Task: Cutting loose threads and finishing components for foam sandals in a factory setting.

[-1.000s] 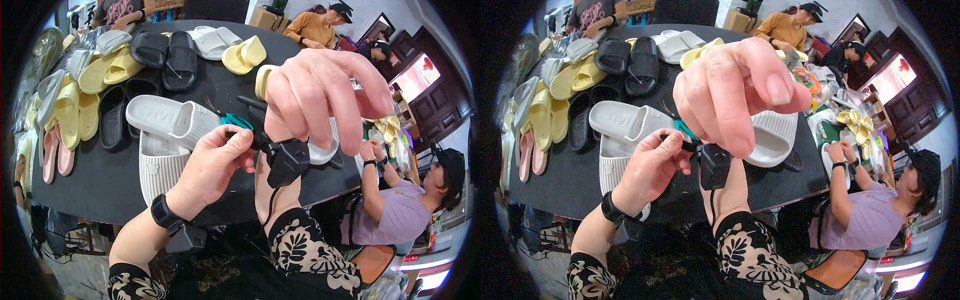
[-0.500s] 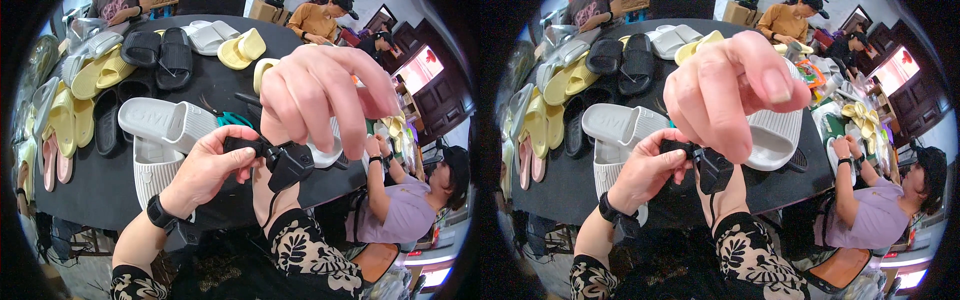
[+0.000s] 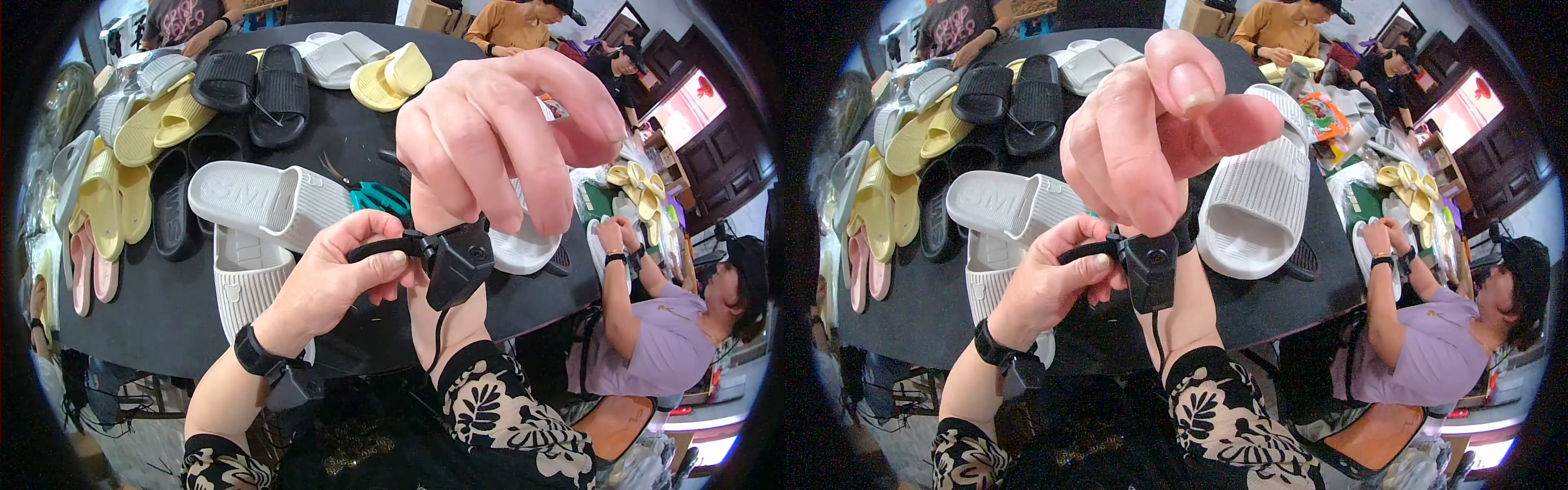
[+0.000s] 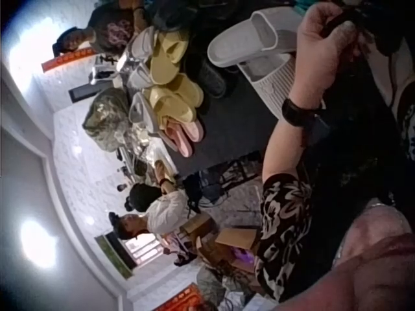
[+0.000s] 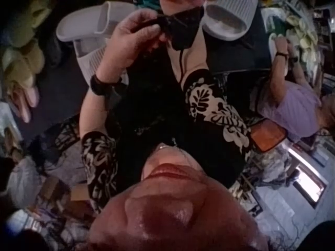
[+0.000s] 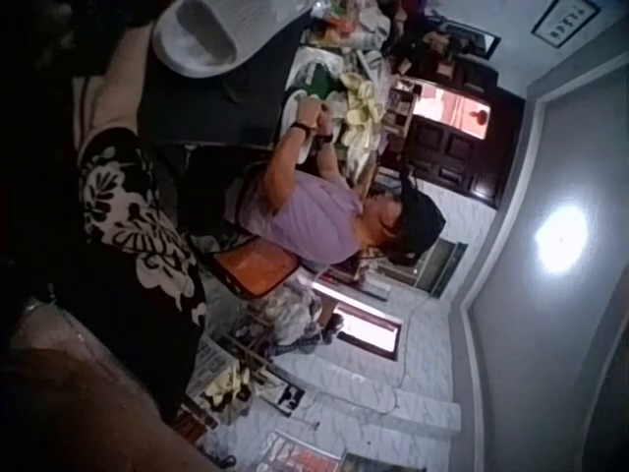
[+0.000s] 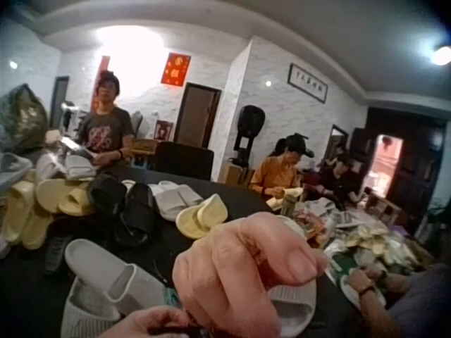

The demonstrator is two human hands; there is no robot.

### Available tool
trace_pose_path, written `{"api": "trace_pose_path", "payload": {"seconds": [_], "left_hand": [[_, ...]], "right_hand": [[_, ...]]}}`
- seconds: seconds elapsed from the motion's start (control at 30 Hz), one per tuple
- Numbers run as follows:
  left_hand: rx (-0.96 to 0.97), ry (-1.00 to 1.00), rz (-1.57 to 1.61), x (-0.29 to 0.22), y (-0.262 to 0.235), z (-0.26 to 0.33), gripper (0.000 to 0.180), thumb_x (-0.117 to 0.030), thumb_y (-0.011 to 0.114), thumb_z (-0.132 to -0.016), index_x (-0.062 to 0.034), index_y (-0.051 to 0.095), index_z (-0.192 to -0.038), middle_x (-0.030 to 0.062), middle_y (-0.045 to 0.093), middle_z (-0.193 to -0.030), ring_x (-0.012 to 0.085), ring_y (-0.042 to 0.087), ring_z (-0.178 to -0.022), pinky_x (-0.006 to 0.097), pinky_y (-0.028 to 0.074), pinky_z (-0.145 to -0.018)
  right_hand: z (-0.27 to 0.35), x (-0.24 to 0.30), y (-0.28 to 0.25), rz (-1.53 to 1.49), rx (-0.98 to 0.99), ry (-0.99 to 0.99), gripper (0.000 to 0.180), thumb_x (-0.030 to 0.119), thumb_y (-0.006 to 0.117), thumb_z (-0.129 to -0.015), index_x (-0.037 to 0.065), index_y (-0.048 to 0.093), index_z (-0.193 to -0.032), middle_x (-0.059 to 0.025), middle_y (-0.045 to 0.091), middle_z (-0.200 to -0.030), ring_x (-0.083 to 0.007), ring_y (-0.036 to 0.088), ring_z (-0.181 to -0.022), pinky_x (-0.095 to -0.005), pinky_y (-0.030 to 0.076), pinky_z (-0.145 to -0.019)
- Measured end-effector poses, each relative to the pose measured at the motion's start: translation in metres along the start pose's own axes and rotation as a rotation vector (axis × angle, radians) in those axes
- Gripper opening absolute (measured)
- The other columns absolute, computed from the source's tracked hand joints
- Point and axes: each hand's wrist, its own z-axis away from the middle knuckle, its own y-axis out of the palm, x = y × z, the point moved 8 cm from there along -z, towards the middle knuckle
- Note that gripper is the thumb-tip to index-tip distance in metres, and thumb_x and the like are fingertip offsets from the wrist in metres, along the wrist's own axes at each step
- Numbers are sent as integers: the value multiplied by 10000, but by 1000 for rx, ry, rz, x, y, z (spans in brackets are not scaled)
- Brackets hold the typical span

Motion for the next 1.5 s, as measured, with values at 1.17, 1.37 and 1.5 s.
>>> {"api": "trace_pose_path", "payload": {"seconds": [1.17,1.37,1.5], "left_hand": [[-17,36,-130,-13,-26,-10,106,-145,548,-928,-82,496,-996,8,568,-716,53,512,-593,175,403,-515],[-101,-45,-112,-31,-52,-27,146,-123,508,-938,-33,509,-1053,31,590,-752,66,518,-588,183,422,-530],[-103,-77,-35,-36,-60,-33,159,-108,477,-946,-30,512,-1080,59,619,-799,75,534,-595,184,432,-534]], "right_hand": [[58,-23,-54,-82,-465,-185,583,513,357,-949,88,379,-1348,-160,608,-897,-144,526,-556,-264,400,-428],[93,-29,-91,-108,-596,-128,453,431,504,-923,135,502,-1266,-72,634,-957,-87,540,-547,-225,407,-434],[97,-22,-98,-189,-598,-212,466,427,491,-922,112,499,-1264,-82,638,-944,-108,555,-574,-245,416,-444]]}}
